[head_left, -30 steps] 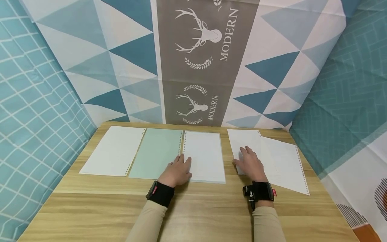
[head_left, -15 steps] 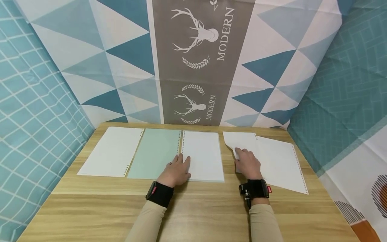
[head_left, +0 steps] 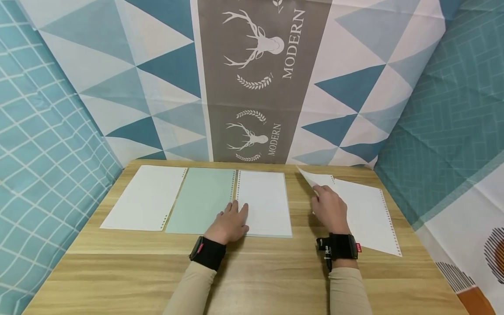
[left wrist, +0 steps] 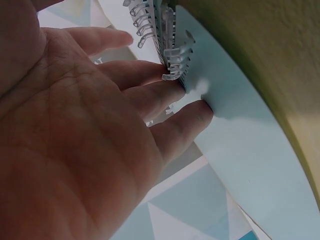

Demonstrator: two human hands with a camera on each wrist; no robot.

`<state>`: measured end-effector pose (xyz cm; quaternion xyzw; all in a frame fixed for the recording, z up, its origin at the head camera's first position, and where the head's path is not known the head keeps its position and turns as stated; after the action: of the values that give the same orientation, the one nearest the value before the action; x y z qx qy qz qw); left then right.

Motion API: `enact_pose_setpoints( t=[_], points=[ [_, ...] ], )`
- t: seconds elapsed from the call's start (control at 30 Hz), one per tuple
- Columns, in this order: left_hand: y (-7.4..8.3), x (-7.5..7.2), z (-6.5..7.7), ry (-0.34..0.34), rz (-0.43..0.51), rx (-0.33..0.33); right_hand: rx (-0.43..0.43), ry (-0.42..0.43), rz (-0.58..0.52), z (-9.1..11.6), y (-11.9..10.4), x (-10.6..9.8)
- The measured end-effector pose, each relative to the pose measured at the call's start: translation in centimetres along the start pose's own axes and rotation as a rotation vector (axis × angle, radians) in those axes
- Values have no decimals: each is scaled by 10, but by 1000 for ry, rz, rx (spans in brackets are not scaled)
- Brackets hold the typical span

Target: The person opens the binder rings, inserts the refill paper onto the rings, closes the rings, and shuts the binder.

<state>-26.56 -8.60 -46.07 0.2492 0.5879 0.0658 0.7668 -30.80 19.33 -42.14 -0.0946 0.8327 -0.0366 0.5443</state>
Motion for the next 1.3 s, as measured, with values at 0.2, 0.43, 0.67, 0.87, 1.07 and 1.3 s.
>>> enact_pose_setpoints(
  t=[0.2,0.43,0.67,0.87,1.07,1.3],
  points=[
    [0,1,1,-4,-12,7,12,73,-79,1,0,-19],
    [-1,0,-2,-10,-12,12,83,236,-357,0,0,-66],
    [-4,-5,-2,9,57,24,412,98,-903,3,25,-59],
    [-13,-11,-3,45,134,23,556,-274,-1023,11,49,3],
    [-20,-11,0,40,168,23,623,-497,-1018,26,66,43],
    [-27,-21,1,58,196,5,528,-469,-1157,19,65,36]
  ],
)
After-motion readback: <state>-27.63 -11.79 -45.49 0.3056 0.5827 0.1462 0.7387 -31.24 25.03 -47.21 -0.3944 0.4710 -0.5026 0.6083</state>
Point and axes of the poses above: each hand's wrist, its own z-axis away from the middle knuckle, its own x-axis out of the palm, y = z × x, the point moved 7 cm from there along -z, towards the middle knuckle, and after that the axes turned 10 degrees about z, right-handed, at the moved point
